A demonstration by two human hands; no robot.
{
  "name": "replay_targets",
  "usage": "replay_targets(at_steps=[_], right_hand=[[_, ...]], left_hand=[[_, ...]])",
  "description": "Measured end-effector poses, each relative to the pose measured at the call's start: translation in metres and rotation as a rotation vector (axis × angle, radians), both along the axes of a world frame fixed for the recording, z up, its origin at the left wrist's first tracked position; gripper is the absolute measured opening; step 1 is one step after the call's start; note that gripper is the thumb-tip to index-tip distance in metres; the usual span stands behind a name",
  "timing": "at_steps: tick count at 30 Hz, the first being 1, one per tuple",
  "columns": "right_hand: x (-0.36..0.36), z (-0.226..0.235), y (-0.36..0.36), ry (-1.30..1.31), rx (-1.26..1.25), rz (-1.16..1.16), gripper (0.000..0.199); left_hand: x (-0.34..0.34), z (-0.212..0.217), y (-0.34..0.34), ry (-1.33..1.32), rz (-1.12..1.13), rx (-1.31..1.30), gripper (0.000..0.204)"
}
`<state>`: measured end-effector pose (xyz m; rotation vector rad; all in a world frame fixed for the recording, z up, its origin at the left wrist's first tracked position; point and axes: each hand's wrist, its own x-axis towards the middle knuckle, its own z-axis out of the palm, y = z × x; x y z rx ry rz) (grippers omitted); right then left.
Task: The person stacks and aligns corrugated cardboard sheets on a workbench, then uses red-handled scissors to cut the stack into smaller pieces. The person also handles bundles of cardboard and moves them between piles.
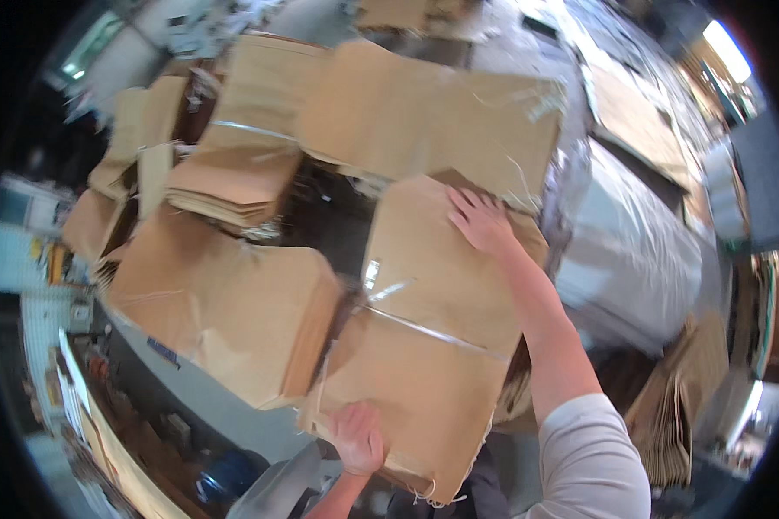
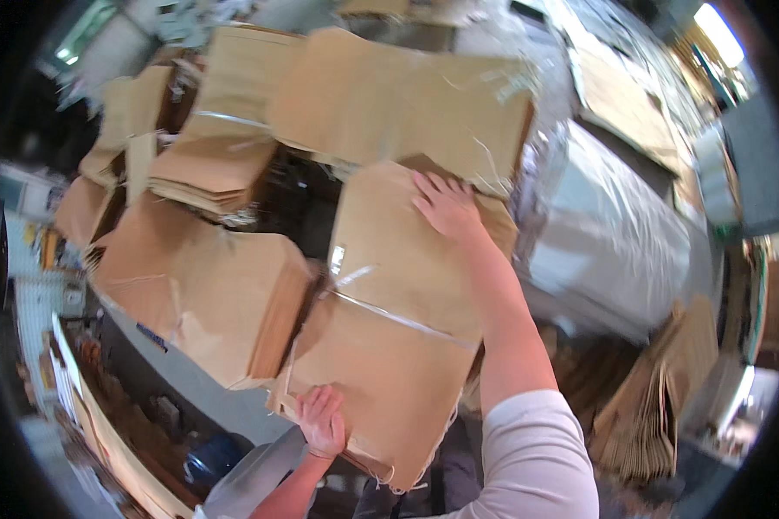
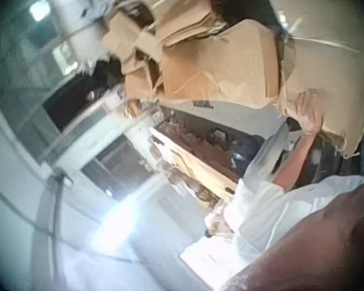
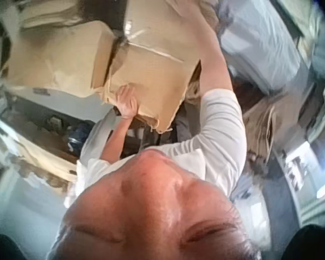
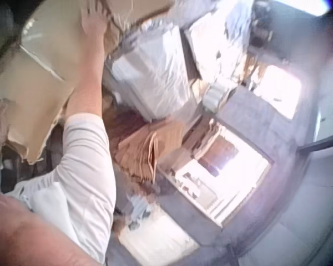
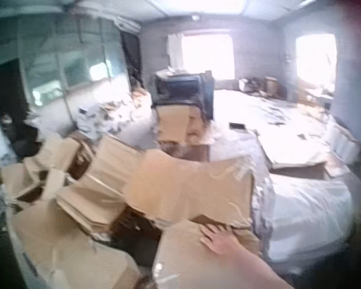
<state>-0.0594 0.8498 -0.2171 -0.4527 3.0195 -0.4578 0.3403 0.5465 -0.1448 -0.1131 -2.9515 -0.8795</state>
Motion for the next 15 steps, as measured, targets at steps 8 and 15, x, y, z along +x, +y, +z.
replay_targets(at_steps=[8,15], right_hand=[[0.014,0.083,-0.009,0.215,0.094,0.017,0.062],[0.243,0.121,-0.021,-0.347,-0.579,0.188,0.054]], left_hand=[[0.011,0.007,-0.008,0.014,0.077,-0.028,0.028],[0.009,0.04,-0.005,-0.101,0.22,0.039,0.038]])
